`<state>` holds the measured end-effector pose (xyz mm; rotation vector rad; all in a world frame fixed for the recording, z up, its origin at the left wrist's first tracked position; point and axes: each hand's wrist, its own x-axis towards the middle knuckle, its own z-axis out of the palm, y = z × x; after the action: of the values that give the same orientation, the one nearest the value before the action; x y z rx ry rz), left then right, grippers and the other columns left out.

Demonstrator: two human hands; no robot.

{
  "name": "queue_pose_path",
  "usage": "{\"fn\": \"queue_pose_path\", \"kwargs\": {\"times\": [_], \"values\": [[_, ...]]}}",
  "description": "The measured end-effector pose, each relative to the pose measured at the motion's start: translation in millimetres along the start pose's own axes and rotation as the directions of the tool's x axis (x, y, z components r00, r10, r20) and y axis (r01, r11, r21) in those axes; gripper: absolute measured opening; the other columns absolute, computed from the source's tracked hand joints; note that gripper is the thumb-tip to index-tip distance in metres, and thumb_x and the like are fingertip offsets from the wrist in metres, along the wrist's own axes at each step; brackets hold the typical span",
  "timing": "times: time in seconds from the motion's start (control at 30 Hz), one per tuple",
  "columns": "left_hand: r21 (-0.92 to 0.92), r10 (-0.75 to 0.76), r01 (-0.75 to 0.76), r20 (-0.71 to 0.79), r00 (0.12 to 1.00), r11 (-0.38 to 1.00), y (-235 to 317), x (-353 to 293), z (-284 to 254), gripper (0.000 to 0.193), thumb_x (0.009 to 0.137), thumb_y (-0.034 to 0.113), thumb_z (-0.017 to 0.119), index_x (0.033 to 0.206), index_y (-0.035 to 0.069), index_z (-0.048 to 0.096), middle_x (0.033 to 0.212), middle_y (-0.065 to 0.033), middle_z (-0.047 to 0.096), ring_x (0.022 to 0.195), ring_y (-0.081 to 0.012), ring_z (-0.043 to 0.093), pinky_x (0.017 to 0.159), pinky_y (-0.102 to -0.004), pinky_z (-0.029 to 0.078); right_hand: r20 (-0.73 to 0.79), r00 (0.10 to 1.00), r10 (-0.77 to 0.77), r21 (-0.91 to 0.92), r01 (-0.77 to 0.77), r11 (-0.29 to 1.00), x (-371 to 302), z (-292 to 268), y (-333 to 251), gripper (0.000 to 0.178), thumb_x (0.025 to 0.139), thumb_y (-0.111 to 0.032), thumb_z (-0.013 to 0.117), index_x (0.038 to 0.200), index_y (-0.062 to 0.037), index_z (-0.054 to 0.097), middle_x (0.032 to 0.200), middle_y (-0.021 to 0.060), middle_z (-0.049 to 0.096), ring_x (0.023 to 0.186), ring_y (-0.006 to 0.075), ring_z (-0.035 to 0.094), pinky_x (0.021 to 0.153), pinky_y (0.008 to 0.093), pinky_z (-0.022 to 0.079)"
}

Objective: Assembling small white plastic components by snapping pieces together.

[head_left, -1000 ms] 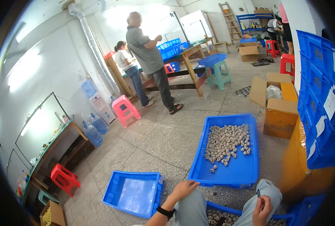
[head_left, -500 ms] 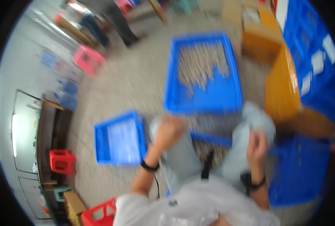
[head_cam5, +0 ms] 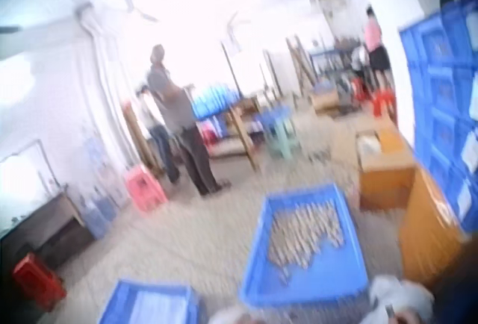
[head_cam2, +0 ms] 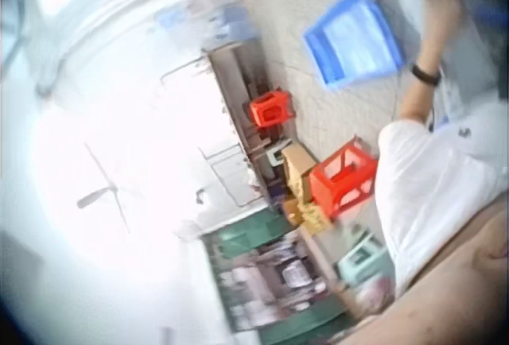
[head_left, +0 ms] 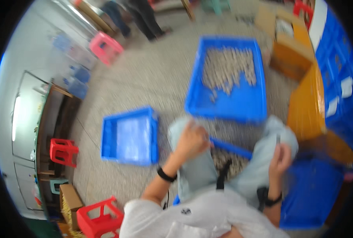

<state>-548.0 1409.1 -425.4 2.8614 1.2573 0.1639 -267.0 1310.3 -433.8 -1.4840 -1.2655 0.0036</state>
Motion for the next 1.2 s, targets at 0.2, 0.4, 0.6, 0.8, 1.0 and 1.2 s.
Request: {"fn": "queue_pose_path", "kwargs": {"times": [0.2,0.4,0.6,0.8,1.0,1.2], "values": [[-0.215,0.068,-0.090,-0.108,0.992,0.972,2.2,-4.5,2.0,0.025,0.077,0.036,0.059,0.068,0.013,0.065,0.095,0.0005,0.060,0.096,-0.0178,0.052,0.096,-0.0432,0.029,0.038,0.996,0.074,0.033,-0.076,0.997,-10.0,-2.5,-0.3,0.008,0.083,-0.006,0.052,0.078,-0.0001,0.049,0.059,0.0036,0.044,0.045,0.0102,0.035,0.041,0.0246,0.025],[-0.349,0.070,-0.066,-0.001,0.998,0.935,-13.9,5.3,-7.2,0.026,0.080,0.031,0.057,0.075,0.008,0.066,0.096,-0.0029,0.060,0.095,-0.0209,0.053,0.091,-0.0358,0.035,0.002,0.999,0.045,0.071,-0.045,0.996,0.5,-0.4,-6.9,0.005,0.081,-0.004,0.053,0.079,0.0001,0.050,0.060,0.0036,0.046,0.044,0.0087,0.034,0.040,0.0240,0.023],[-0.233,0.025,-0.029,-0.021,0.999,0.972,-31.2,26.3,-10.8,0.027,0.081,0.033,0.056,0.093,0.010,0.063,0.103,-0.0104,0.057,0.095,-0.0263,0.053,0.085,-0.0368,0.040,0.044,0.996,0.077,0.123,-0.082,0.989,3.5,5.6,-0.1,0.005,0.081,-0.004,0.053,0.081,0.0000,0.051,0.062,0.0033,0.047,0.045,0.0079,0.035,0.040,0.0238,0.023],[-0.393,-0.134,0.176,0.131,0.982,0.903,-51.7,26.6,-0.8,0.036,0.081,0.040,0.054,0.102,0.011,0.061,0.105,-0.0105,0.056,0.101,-0.0283,0.051,0.087,-0.0373,0.039,0.051,0.987,0.150,0.169,-0.157,0.973,0.2,5.8,1.4,0.005,0.082,-0.004,0.052,0.081,0.0007,0.050,0.065,0.0045,0.047,0.048,0.0067,0.036,0.043,0.0215,0.025],[-0.506,-0.067,0.128,0.138,0.988,0.853,-61.6,27.0,5.7,0.034,0.081,0.039,0.054,0.100,0.011,0.061,0.105,-0.0091,0.057,0.100,-0.0279,0.052,0.086,-0.0370,0.041,-0.021,0.952,0.304,0.179,-0.296,0.938,-9.5,-23.3,6.9,0.016,0.086,-0.012,0.053,0.093,0.0019,0.054,0.070,0.0033,0.052,0.053,0.0077,0.042,0.049,0.0196,0.037],[-0.450,-0.163,0.212,0.147,0.976,0.867,-51.7,25.2,-4.2,0.029,0.081,0.036,0.054,0.094,0.011,0.062,0.100,-0.0092,0.058,0.098,-0.0273,0.052,0.084,-0.0367,0.041,-0.342,0.804,0.487,0.362,-0.365,0.858,-14.9,-42.9,54.6,0.018,0.087,-0.012,0.053,0.095,0.0038,0.051,0.069,0.0066,0.051,0.054,0.0097,0.042,0.049,0.0216,0.038]]}}
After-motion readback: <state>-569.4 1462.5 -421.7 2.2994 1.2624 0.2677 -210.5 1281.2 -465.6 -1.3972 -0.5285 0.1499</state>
